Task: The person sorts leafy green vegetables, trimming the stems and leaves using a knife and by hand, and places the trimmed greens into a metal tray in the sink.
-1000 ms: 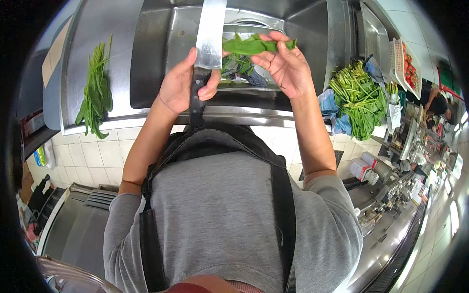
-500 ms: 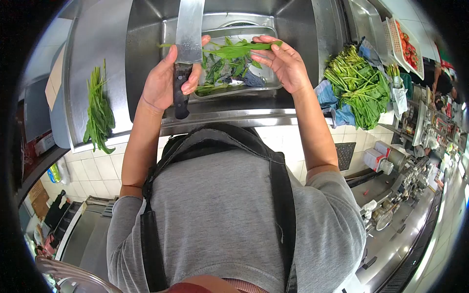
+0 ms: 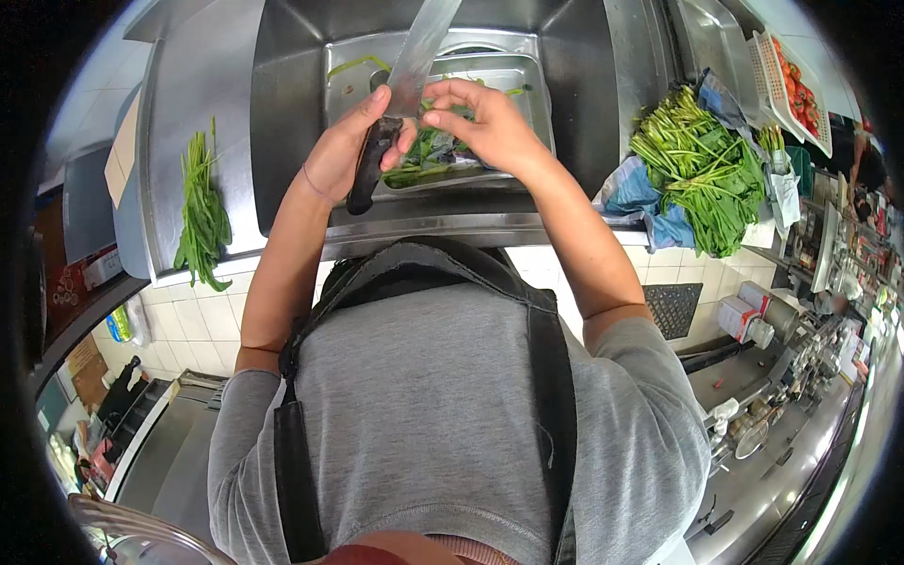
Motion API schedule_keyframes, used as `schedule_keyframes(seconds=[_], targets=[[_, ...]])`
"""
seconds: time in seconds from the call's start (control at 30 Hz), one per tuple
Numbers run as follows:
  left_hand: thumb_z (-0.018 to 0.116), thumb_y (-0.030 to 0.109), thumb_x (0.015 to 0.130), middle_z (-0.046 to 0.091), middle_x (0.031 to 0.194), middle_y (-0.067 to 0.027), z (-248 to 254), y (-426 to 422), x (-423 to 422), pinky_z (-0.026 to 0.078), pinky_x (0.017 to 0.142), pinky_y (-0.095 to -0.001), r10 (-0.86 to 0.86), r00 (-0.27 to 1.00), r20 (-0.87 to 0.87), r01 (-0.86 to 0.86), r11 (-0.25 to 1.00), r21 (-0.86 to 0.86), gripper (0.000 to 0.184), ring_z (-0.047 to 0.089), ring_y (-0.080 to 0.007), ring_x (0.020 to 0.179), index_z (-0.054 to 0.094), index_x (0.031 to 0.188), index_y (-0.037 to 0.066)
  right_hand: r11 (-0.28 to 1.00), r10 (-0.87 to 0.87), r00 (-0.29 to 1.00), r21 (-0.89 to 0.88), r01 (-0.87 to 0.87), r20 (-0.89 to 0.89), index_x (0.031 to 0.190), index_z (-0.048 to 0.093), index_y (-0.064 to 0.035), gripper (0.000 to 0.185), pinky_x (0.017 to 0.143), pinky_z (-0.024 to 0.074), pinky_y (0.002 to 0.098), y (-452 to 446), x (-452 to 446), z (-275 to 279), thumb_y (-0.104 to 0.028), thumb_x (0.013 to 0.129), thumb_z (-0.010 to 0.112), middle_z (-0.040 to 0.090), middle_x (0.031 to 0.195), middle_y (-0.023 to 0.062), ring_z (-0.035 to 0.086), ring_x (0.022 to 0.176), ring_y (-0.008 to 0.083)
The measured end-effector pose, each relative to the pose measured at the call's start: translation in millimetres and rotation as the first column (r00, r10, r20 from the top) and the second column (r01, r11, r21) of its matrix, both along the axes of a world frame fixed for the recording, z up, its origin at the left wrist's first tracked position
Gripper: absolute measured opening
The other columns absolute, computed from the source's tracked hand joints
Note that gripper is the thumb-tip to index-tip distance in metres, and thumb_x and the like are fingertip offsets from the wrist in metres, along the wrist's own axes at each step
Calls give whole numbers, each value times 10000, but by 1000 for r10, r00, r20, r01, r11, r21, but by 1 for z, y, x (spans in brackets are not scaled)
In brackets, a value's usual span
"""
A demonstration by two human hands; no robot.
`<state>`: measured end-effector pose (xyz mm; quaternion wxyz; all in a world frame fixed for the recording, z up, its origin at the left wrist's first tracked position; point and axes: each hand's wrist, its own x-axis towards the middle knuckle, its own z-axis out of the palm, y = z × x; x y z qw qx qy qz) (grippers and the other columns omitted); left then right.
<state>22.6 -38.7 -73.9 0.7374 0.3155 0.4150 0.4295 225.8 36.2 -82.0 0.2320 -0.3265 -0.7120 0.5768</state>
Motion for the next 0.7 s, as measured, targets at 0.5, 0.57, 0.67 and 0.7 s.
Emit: schedule_keyframes(seconds=[0.5,0.57,0.67,0.7], targets=[[557,460,965,532,705,15,-15,17,16,336,527,-207,49,920,-389,5,991,137,419,455,-55,599,628,1144,88,972,-41,990,-224,70,134,1040,718,-9,236,909,419,249,15,24,-10,-210,946,637,663,771,12,598,811,82],[593,442,953,492,694,38,-26,23,21,324,517,-198,45,888,-458,24,989,144,556,437,-40,604,522,1413,138,965,-20,988,-255,59,153,1032,721,-13,231,939,406,261,17,31,-13,-211,947,635,664,773,13,601,834,84],[556,480,966,507,688,22,-57,35,19,329,480,-210,23,847,-531,19,997,73,523,428,-46,545,578,1337,111,972,-37,984,-223,75,173,1035,715,-26,231,985,385,277,17,48,-18,-225,951,630,683,808,21,612,902,86],[544,497,968,512,683,13,-62,38,19,329,469,-214,-66,873,-484,43,997,-58,505,425,-50,523,590,1277,100,978,-62,981,-187,97,185,1039,711,-29,233,987,386,277,17,55,-20,-228,953,628,687,817,24,616,915,85]])
